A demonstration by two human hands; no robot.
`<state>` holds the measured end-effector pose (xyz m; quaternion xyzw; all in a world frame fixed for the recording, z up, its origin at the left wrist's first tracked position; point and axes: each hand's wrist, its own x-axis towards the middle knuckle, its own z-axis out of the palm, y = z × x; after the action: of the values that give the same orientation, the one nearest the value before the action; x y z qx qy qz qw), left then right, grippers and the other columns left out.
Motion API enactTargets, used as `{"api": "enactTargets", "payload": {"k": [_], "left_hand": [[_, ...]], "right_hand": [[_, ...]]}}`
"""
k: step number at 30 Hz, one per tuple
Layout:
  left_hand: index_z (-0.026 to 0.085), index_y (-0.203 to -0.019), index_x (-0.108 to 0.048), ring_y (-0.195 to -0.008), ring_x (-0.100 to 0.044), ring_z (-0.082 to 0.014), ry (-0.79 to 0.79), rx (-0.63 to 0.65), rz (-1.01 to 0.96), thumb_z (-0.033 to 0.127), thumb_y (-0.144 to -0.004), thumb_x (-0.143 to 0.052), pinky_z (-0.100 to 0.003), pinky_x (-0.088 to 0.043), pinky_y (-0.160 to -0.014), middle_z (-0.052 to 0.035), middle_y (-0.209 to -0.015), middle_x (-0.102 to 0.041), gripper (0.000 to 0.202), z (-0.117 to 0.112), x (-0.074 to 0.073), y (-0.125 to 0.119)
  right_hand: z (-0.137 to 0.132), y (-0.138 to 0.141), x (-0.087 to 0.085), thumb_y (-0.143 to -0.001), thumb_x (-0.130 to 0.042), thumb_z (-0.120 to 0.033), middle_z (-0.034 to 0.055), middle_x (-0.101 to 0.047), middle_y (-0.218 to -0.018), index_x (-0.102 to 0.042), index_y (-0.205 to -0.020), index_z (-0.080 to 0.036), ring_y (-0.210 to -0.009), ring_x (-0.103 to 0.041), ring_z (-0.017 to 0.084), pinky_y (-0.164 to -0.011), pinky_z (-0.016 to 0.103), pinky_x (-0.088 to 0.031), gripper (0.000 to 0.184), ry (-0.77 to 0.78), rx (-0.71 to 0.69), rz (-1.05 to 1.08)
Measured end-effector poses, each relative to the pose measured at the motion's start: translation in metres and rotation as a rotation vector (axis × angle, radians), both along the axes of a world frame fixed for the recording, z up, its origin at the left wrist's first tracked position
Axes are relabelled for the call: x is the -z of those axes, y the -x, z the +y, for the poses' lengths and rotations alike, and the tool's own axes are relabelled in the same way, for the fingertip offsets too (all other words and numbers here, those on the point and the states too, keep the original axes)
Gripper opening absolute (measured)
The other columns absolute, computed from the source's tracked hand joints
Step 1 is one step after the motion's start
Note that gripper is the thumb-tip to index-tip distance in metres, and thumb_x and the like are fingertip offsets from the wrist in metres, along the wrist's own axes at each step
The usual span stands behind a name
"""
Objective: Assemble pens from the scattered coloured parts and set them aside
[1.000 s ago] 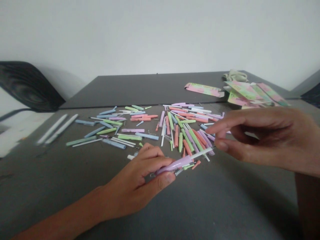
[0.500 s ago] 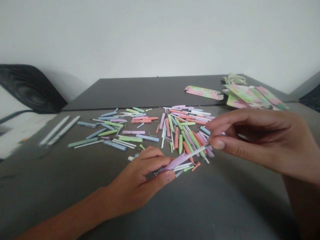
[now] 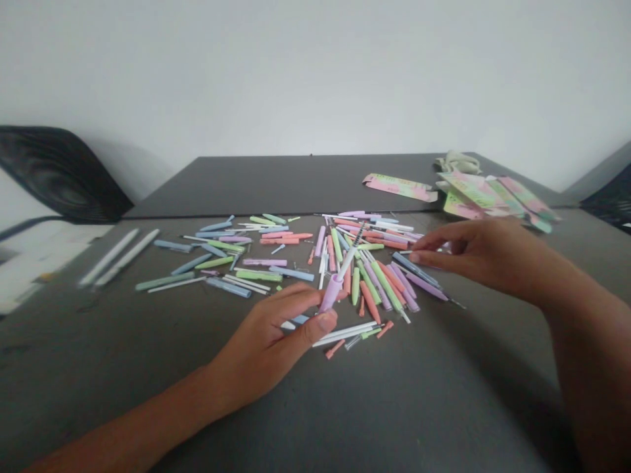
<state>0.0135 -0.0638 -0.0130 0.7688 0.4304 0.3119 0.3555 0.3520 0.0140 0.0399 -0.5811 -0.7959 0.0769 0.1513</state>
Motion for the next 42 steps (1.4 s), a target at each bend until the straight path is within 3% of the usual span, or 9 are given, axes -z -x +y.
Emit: {"api": "enactTargets", "payload": {"k": [3,6,14,18,23,26,31,37,42], "left_hand": [[0.025,-0.11,-0.08,-0.111,-0.073,-0.0207,0.017,-0.033,-0.039,0.038,-0.107,-0.063,-0.029,-0.055,-0.092,-0.0005,-0.111,-0.079,0.022,0.0,0.001,0.0],[0.028,-0.114,-0.081,-0.115,-0.074,-0.0209,0.032,-0.063,-0.068,0.04,-0.105,-0.066,-0.03,-0.056,-0.097,0.0003,-0.122,-0.081,0.022,0.0,0.001,0.0],[0.029,-0.112,-0.084,-0.12,-0.076,-0.0255,0.048,-0.129,-0.05,0.041,-0.103,-0.069,-0.037,-0.059,-0.102,0.0014,-0.13,-0.082,0.022,0.002,-0.001,0.001],[0.029,-0.119,-0.083,-0.118,-0.077,-0.023,0.077,-0.128,-0.095,0.041,-0.104,-0.068,-0.033,-0.06,-0.099,0.0014,-0.129,-0.083,0.024,0.004,-0.001,0.002],[0.031,-0.128,-0.079,-0.111,-0.078,-0.0188,0.091,-0.134,-0.128,0.04,-0.105,-0.067,-0.032,-0.058,-0.104,0.0021,-0.117,-0.086,0.028,0.004,0.001,0.001],[0.031,-0.125,-0.08,-0.112,-0.077,-0.018,0.092,-0.128,-0.128,0.04,-0.106,-0.066,-0.032,-0.056,-0.107,0.002,-0.118,-0.085,0.026,0.003,0.002,0.0],[0.032,-0.124,-0.08,-0.116,-0.076,-0.0182,0.089,-0.108,-0.133,0.04,-0.106,-0.065,-0.032,-0.054,-0.11,0.0026,-0.119,-0.085,0.025,0.002,0.0,0.0],[0.033,-0.123,-0.081,-0.114,-0.078,-0.0171,0.112,-0.103,-0.141,0.036,-0.105,-0.067,-0.029,-0.053,-0.108,0.0043,-0.119,-0.085,0.023,0.001,-0.002,-0.002],[0.034,-0.124,-0.082,-0.114,-0.077,-0.0166,0.126,-0.087,-0.13,0.036,-0.106,-0.066,-0.027,-0.052,-0.104,0.0054,-0.122,-0.084,0.024,0.0,-0.004,-0.002]], "right_hand": [[0.012,-0.017,0.002,-0.088,-0.079,-0.051,0.0036,-0.079,-0.068,-0.09,-0.095,-0.026,-0.054,-0.065,0.02,-0.054,0.032,-0.042,0.028,0.107,0.039,-0.082],[0.016,-0.024,0.005,-0.09,-0.077,-0.049,0.0079,-0.084,-0.08,-0.091,-0.097,-0.024,-0.067,-0.073,0.025,-0.061,0.035,-0.047,0.029,0.109,0.041,-0.084],[0.018,-0.01,0.018,-0.091,-0.078,-0.045,0.0076,-0.085,-0.084,-0.09,-0.092,-0.025,-0.068,-0.074,0.023,-0.061,0.032,-0.051,0.023,0.049,-0.097,-0.054],[0.023,0.002,0.031,-0.098,-0.071,-0.045,0.0104,-0.084,-0.1,-0.088,-0.11,-0.024,-0.078,-0.073,0.024,-0.065,0.034,-0.052,0.029,-0.063,-0.186,-0.033],[0.033,0.015,0.058,-0.108,-0.056,-0.038,0.0122,-0.077,-0.116,-0.077,-0.138,-0.03,-0.098,-0.072,0.028,-0.083,0.041,-0.056,0.038,-0.184,-0.283,-0.025],[0.038,0.021,0.07,-0.107,-0.056,-0.038,0.013,-0.075,-0.115,-0.079,-0.135,-0.031,-0.105,-0.068,0.032,-0.093,0.048,-0.053,0.037,-0.265,-0.291,-0.037],[0.046,0.026,0.075,-0.106,-0.058,-0.041,0.0136,-0.074,-0.112,-0.083,-0.129,-0.03,-0.102,-0.064,0.032,-0.093,0.05,-0.05,0.035,-0.322,-0.277,-0.055],[0.052,0.031,0.073,-0.1,-0.068,-0.038,0.0127,-0.078,-0.107,-0.087,-0.114,-0.027,-0.099,-0.066,0.032,-0.095,0.05,-0.047,0.026,-0.288,-0.261,0.008],[0.048,0.035,0.066,-0.094,-0.074,-0.041,0.0094,-0.082,-0.098,-0.087,-0.1,-0.026,-0.098,-0.07,0.032,-0.093,0.048,-0.048,0.02,-0.213,-0.167,0.205]]}}
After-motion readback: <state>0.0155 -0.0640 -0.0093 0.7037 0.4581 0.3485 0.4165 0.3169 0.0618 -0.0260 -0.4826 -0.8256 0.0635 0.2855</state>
